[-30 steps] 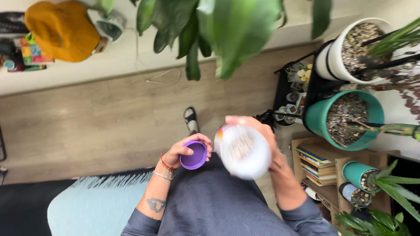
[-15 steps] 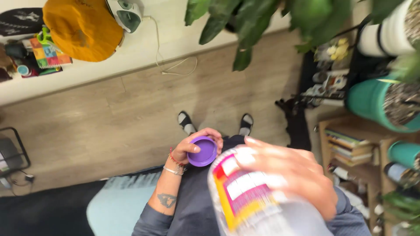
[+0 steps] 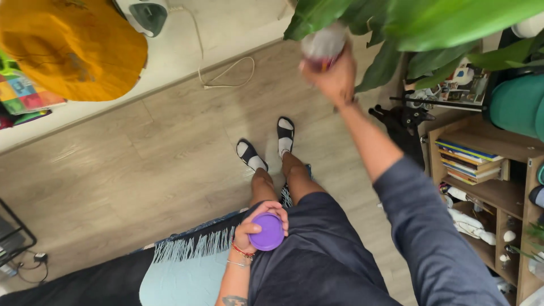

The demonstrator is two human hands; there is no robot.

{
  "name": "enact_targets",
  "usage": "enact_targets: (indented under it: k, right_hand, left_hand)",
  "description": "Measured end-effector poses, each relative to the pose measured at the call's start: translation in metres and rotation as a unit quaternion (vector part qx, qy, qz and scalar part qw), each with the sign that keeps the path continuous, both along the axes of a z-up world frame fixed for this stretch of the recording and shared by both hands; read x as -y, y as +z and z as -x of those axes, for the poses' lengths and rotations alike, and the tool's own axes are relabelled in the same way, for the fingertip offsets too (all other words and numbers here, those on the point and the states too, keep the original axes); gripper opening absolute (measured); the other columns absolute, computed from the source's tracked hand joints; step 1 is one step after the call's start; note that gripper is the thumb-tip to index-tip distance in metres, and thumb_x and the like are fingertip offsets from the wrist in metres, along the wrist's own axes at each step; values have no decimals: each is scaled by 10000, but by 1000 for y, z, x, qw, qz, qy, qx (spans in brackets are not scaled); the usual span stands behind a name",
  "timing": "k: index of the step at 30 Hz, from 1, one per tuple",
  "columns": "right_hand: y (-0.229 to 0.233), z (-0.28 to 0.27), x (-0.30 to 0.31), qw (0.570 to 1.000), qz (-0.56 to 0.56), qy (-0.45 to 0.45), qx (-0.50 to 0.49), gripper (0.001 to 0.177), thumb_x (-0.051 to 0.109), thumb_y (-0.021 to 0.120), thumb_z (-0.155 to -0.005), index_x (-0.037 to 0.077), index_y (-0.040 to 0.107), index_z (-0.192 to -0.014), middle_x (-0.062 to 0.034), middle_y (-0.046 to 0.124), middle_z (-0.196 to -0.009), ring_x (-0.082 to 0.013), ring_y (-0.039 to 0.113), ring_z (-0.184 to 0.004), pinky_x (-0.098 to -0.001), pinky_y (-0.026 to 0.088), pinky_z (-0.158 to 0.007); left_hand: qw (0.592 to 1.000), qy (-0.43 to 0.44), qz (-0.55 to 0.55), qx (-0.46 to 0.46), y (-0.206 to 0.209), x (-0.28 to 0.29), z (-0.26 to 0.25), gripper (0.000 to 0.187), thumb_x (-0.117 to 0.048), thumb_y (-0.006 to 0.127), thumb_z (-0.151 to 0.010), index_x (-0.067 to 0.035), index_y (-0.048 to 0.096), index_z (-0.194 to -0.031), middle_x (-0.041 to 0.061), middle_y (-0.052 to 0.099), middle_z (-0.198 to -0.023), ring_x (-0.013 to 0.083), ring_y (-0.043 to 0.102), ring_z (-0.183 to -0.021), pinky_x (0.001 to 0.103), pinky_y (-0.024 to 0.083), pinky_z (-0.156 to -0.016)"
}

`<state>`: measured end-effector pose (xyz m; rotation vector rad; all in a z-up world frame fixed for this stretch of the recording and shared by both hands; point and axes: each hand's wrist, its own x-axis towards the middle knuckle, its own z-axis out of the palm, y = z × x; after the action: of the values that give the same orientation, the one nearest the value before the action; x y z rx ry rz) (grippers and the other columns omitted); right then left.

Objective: The recorder applies fertilizer to the soil of several potted plants and then wipes the leaves of a larger plant with a yellow cloth.

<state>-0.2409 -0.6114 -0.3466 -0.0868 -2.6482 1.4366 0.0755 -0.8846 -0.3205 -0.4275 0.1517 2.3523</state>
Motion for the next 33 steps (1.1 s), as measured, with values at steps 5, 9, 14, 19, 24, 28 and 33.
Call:
enact_targets:
  k: [5,9,14,19,24,28,33]
  right_hand:
    - [-81,44,-91,980,-162,-72,-87,754,453,1011,-744,11,586,-1181,-148,738,-1068,-299,729,-950,-405,604,-811]
    - [-83,66,-156,957,-264,-90,81,437,487,891,-837,110,707,-959,-61,715,-853,-274,682,-759,-413,546,-683]
    - [-110,74,-203,981,-182,17,-72,373,358,956,-832,81,708,-864,-44,714,-810,-223,684,-724,-410,568,-667]
    - [-121,76,-199,976,144,4,165,488,309,863,-736,147,657,-1147,7,698,-908,-151,706,-721,-379,619,-606]
    - [-141,76,-207,991,30,29,127,714,383,913,-694,90,637,-1284,-93,695,-1087,-257,677,-928,-418,571,-801]
    - [-104,50,-177,993,-108,24,31,799,410,967,-653,56,618,-1278,-127,698,-1151,-297,677,-1022,-416,563,-892]
    - [-25,50,-124,971,-234,-26,40,927,442,968,-585,20,543,-1292,-156,695,-1188,-325,686,-1062,-427,566,-940]
  left_hand:
    - [999,-26,-29,-19,-18,-13,-7,743,-232,730,-770,54,476,-1407,254,584,-1213,345,628,-1100,475,571,-974]
    - [994,-45,12,-98,4,-28,19,743,-251,745,-796,43,468,-1420,251,578,-1244,331,630,-1116,455,564,-989]
    - [908,-87,196,-359,71,-95,130,803,-181,648,-887,-57,327,-1613,162,450,-1584,237,602,-1028,361,517,-936]
    - [710,-5,416,-568,61,-186,243,914,-73,660,-868,-61,183,-1647,151,340,-1660,257,510,-1261,394,442,-1083]
    - [678,52,478,-556,46,-200,333,737,-212,745,-910,11,358,-1497,171,606,-1332,221,634,-1123,351,550,-1018]
    - [475,187,493,-705,107,-155,356,593,-147,765,-861,41,468,-1338,221,605,-1176,290,617,-960,386,547,-891]
    - [613,-156,575,-519,200,-106,351,521,-252,631,-804,-49,601,-1283,136,687,-933,287,678,-769,432,579,-706]
